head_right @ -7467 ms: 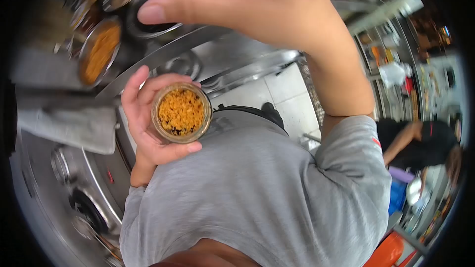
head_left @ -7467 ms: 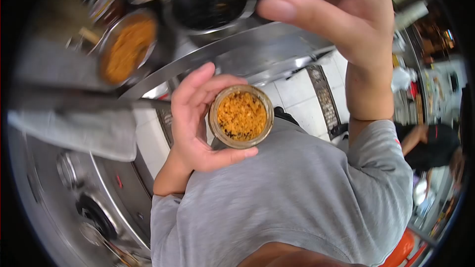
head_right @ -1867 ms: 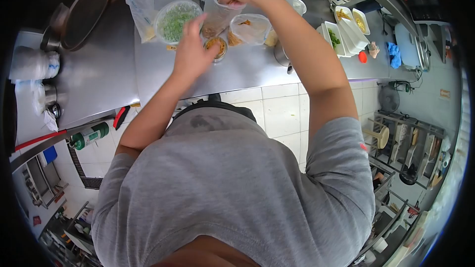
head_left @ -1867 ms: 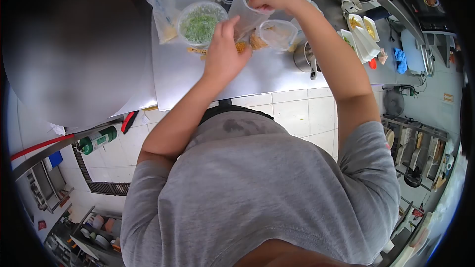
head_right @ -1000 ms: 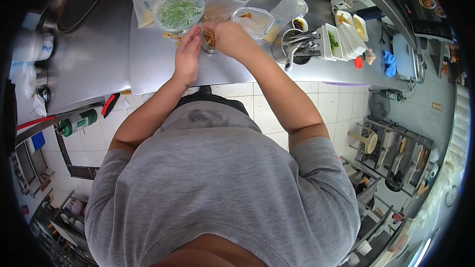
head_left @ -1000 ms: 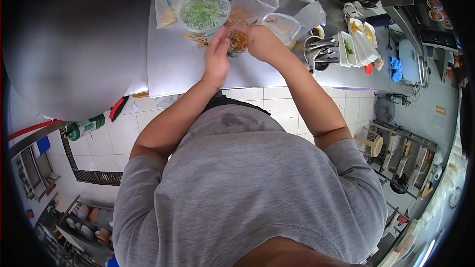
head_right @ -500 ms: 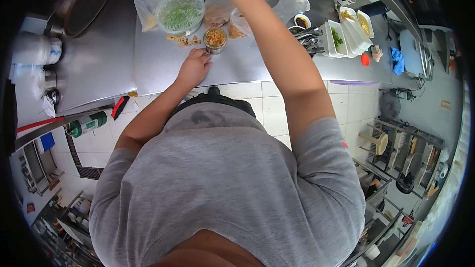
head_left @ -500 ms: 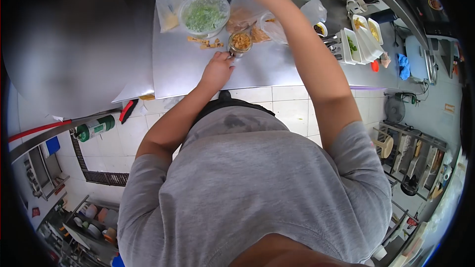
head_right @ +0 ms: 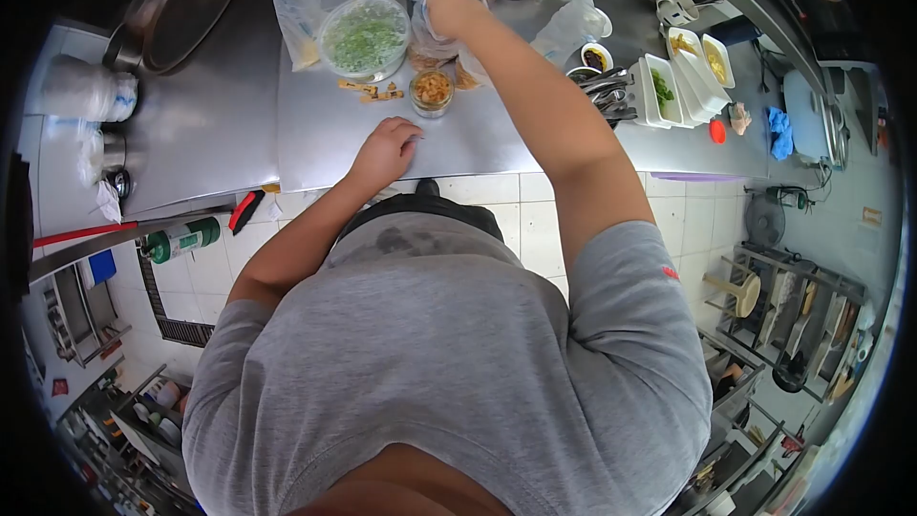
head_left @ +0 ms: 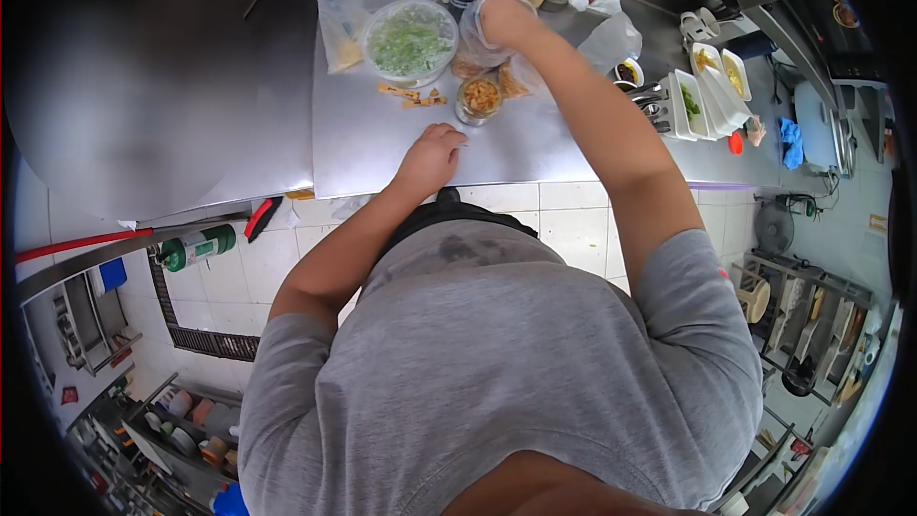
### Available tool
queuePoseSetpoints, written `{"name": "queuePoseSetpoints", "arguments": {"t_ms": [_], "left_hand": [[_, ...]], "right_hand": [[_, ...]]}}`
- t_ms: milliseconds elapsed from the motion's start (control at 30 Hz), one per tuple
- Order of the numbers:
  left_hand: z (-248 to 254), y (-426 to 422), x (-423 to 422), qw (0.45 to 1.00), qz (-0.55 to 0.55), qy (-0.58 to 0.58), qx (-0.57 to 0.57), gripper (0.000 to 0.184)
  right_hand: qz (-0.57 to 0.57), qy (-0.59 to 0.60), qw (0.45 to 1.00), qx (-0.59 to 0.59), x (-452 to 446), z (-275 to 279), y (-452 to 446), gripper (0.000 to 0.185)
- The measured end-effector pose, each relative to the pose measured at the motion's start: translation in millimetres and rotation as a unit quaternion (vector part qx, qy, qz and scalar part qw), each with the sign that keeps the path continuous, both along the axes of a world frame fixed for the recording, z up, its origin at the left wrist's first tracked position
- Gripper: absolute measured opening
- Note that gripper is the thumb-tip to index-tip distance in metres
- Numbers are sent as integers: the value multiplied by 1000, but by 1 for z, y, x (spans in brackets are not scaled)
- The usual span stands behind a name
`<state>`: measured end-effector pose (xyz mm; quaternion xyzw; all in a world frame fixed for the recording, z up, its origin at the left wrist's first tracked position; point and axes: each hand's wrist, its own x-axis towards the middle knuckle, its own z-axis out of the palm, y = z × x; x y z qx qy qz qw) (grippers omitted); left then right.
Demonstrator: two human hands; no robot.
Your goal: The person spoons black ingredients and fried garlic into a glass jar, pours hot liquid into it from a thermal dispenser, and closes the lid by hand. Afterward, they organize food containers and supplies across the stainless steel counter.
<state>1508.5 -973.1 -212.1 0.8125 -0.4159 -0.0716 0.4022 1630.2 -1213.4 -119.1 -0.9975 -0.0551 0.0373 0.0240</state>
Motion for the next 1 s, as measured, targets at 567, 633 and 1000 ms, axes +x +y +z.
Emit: {"name": "queuePoseSetpoints", "arguments": {"t_ms": [567,633,1000], "left_hand": [[25,16,31,986,29,163,-13,22],[17,23,33,985,17,172,-18,26],[25,-32,46,989,47,134,-34,86]], "right_hand": [[-72,-51,995,55,-42,86,-17,17],[-97,-58,991,79,-60,109,1,17],[-129,15,988,83,-124,14,74,13]]}}
